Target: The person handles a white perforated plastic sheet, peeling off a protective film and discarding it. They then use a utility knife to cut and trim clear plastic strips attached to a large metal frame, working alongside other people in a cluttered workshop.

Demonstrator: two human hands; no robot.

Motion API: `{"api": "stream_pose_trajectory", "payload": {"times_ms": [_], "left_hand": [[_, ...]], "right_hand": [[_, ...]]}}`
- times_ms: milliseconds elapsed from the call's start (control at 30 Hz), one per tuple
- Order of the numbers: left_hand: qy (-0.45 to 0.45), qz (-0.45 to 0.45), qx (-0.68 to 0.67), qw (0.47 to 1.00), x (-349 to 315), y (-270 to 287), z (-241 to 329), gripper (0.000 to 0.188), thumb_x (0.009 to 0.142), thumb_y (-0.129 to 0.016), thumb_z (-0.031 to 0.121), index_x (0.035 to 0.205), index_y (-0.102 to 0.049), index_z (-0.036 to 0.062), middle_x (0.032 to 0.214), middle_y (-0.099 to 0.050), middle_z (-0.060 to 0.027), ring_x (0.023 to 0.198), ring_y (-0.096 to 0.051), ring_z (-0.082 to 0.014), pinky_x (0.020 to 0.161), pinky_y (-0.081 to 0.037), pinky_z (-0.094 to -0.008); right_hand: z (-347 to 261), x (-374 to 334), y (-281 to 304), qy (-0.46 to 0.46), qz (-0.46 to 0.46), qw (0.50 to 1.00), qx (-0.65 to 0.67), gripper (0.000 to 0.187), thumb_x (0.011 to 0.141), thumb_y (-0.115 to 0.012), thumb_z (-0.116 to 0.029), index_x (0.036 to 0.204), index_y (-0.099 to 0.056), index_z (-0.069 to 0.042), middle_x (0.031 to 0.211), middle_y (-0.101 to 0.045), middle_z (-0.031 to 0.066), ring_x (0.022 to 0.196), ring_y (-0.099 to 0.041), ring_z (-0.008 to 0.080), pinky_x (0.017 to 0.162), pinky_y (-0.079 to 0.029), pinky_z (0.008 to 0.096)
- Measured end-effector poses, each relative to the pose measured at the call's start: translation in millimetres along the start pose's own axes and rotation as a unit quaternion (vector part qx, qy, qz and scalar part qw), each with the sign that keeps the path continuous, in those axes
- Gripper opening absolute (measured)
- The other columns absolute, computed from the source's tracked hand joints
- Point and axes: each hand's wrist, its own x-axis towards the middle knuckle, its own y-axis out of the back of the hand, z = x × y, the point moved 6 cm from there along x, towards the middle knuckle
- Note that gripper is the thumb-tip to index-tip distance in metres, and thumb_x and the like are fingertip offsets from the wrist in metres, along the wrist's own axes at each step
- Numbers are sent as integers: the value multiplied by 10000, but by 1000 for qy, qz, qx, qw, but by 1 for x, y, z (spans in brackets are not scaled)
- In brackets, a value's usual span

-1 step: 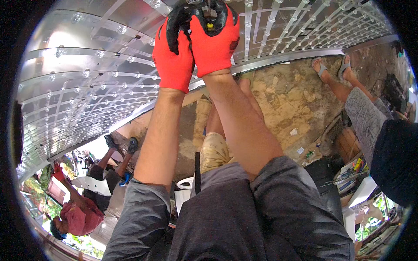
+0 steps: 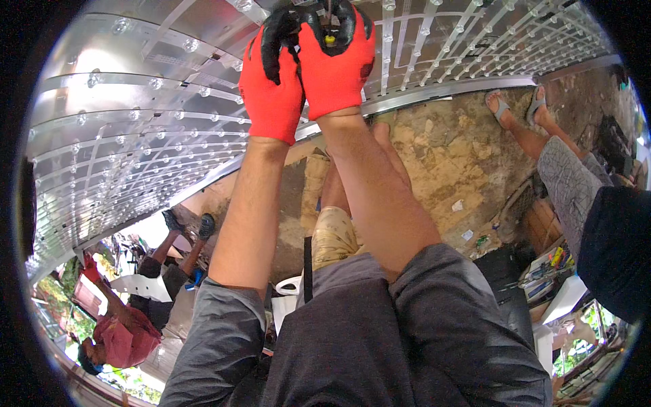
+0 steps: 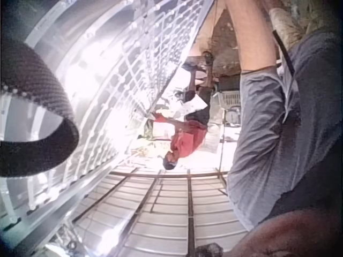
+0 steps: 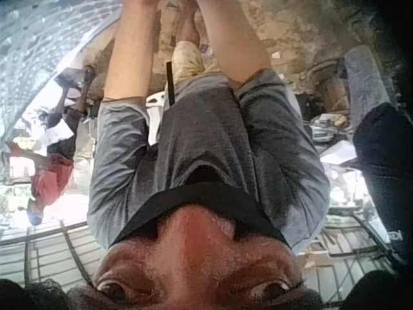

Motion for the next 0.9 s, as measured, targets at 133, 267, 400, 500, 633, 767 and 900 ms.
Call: {"api": "stream_pose_trajectory", "payload": {"times_ms": [133,267,400,500,633,767,900], "left_hand": [[-13,-3,26,1000,1,-1,0,422,871,-566,43,1292,-549,54,1203,-593,-167,1071,-592,-352,904,-484,-403],[-22,13,14,1000,0,-1,3,433,856,-589,55,1287,-550,46,1195,-596,-169,1075,-586,-358,910,-479,-407],[-38,14,17,999,2,-2,2,447,845,-603,59,1288,-548,43,1187,-597,-171,1077,-584,-360,909,-478,-407],[-41,15,5,999,2,-3,2,452,840,-610,57,1288,-549,44,1181,-600,-169,1074,-586,-356,908,-477,-406],[-24,7,-4,1000,2,-2,3,433,846,-618,63,1275,-558,41,1169,-607,-166,1063,-592,-347,907,-474,-396],[18,12,-35,999,3,3,3,337,848,-648,89,1178,-619,29,1111,-634,-153,1023,-613,-321,890,-480,-377],[108,-1,-101,989,7,0,3,248,830,-691,131,1059,-679,36,1057,-663,-123,981,-636,-289,865,-491,-357]], "right_hand": [[-4,5,0,48,8,998,35,338,824,-716,0,1149,-622,-12,1058,-669,51,854,-611,89,721,-499,227],[-3,7,3,24,8,1000,1,293,827,-717,-10,1108,-635,-14,994,-677,39,803,-616,84,676,-503,224],[-1,15,5,44,19,999,-14,239,827,-718,-17,1052,-640,-12,936,-678,36,731,-615,85,617,-499,229],[3,26,7,67,16,997,-27,207,828,-717,-19,1020,-640,-11,911,-674,36,708,-618,89,595,-492,227],[6,25,12,4,-45,996,77,147,889,-650,-49,1031,-625,-20,900,-661,39,716,-613,87,614,-491,222],[16,5,20,-48,-71,995,54,186,943,-555,-65,1126,-572,-36,866,-637,30,742,-589,103,650,-486,255],[3,-24,16,-43,-84,995,-21,180,976,-487,-87,1131,-560,-30,965,-621,71,880,-582,131,807,-471,265]]}}
